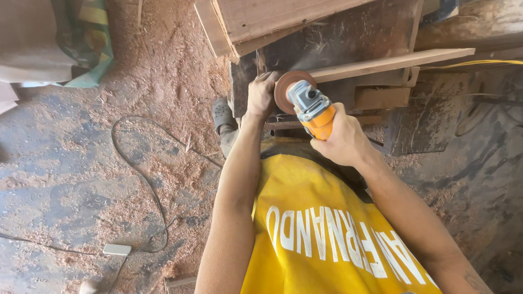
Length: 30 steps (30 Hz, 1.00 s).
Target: The person uses an angle grinder with a sanding disc to smooth the surface and edges of several wooden planks. They hold each plank with one hand while moving the grinder along its length, then flip the plank to sand the other side before setting it aside.
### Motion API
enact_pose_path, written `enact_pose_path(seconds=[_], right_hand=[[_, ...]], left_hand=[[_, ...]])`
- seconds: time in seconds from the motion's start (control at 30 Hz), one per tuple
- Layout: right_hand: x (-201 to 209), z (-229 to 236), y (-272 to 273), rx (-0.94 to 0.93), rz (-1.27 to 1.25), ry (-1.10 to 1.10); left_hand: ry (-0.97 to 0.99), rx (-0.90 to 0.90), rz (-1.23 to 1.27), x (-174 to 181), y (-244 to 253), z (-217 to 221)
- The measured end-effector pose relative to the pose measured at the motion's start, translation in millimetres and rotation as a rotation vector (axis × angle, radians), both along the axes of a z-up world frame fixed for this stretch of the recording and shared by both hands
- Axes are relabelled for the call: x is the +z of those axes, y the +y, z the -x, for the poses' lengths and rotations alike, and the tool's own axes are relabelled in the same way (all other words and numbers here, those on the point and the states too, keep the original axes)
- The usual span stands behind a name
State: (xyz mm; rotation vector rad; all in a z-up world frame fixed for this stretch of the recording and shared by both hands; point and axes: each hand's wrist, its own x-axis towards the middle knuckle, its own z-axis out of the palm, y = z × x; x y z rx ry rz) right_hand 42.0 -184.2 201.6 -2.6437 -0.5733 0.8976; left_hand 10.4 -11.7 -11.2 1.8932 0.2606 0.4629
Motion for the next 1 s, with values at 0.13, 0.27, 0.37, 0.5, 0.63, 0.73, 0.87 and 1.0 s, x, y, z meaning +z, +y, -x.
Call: enact_pose_path(seconds=[0.13, 0.27, 0.37, 0.5, 0.63, 0.73, 0.87, 1.0], right_hand=[[4.1, -9.4, -17.6, -0.048, 0.029, -0.029], [4.7, -25.9, -43.1, -0.095, 0.041, -0.077], [4.3, -36.2, -69.7, -0.178, 0.076, -0.102], [1.4, -56.7, -109.7, -0.278, 0.069, -0.133], [-0.6, -81.6, -151.6, -0.407, 0.085, -0.163], [1.0, -102.3, -182.6, -0.471, 0.062, -0.191], [5.4, -129.3, -213.4, -0.588, -0.034, -0.191], [6.2, -160.4, -239.2, -0.749, -0.035, -0.173]], left_hand=[[-0.004, 0.020, -0.004, 0.1, -1.9, -0.5], [-0.007, 0.006, -0.049, -1.4, -1.2, -1.6], [0.024, -0.003, -0.031, -2.5, -0.6, -2.1], [0.014, -0.037, -0.047, -1.3, 4.2, -4.0], [0.013, -0.076, -0.096, 8.4, 8.9, -6.5], [0.032, -0.096, -0.125, 15.3, 10.1, -9.0], [0.029, -0.116, -0.169, 20.2, 11.2, -10.9], [0.068, -0.124, -0.176, 21.5, 11.5, -13.2]])
